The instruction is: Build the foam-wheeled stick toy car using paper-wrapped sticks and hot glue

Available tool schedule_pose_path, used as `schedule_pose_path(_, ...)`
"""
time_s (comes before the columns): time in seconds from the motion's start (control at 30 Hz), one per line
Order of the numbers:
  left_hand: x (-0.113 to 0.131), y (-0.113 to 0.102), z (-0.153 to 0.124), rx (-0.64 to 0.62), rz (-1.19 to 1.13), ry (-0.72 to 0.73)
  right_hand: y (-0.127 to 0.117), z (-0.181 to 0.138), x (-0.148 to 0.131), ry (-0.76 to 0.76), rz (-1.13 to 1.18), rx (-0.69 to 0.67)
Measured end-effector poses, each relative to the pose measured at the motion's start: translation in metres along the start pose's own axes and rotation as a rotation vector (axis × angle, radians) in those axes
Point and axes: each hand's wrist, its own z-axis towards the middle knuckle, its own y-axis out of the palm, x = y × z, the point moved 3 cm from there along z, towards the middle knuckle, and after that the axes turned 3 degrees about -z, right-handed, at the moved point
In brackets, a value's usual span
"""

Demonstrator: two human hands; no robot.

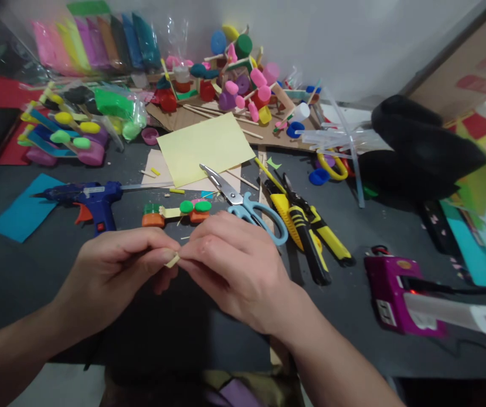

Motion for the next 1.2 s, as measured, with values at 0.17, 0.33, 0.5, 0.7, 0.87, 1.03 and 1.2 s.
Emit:
schedule_pose_path(0.17,0.0002,-0.0001,-0.0013,-0.033,-0.046,-0.017,0.0014,-0.0002,0.0014,0.008,0.063,0.022)
schedule_pose_path(0.33,0.0023,-0.0008,-0.0004,-0.06,-0.072,-0.005,0.0025,-0.0004,0.0005,0.016,0.095,0.044)
schedule_pose_path(0.5,0.0002,-0.0005,-0.0044,-0.037,-0.015,0.047,0.0018,-0.0008,0.0012,0.034,0.123,0.094)
schedule_pose_path(0.7,0.0001,-0.0024,-0.0094,0.052,0.149,0.159,0.0063,-0.0007,0.0029,0.072,0.192,0.121)
schedule_pose_path(0.87,0.0037,-0.0035,-0.0077,0.052,0.203,0.209,0.008,-0.0001,0.0036,0.07,0.238,0.131)
schedule_pose_path(1.03,0.0044,-0.0038,-0.0088,0.073,0.236,0.205,0.0055,0.0009,0.0022,0.018,0.126,0.081)
schedule_pose_path(1.2,0.0048,-0.0035,-0.0079,0.083,0.272,0.185,0.0021,0.0002,0.0011,-0.025,0.015,0.028)
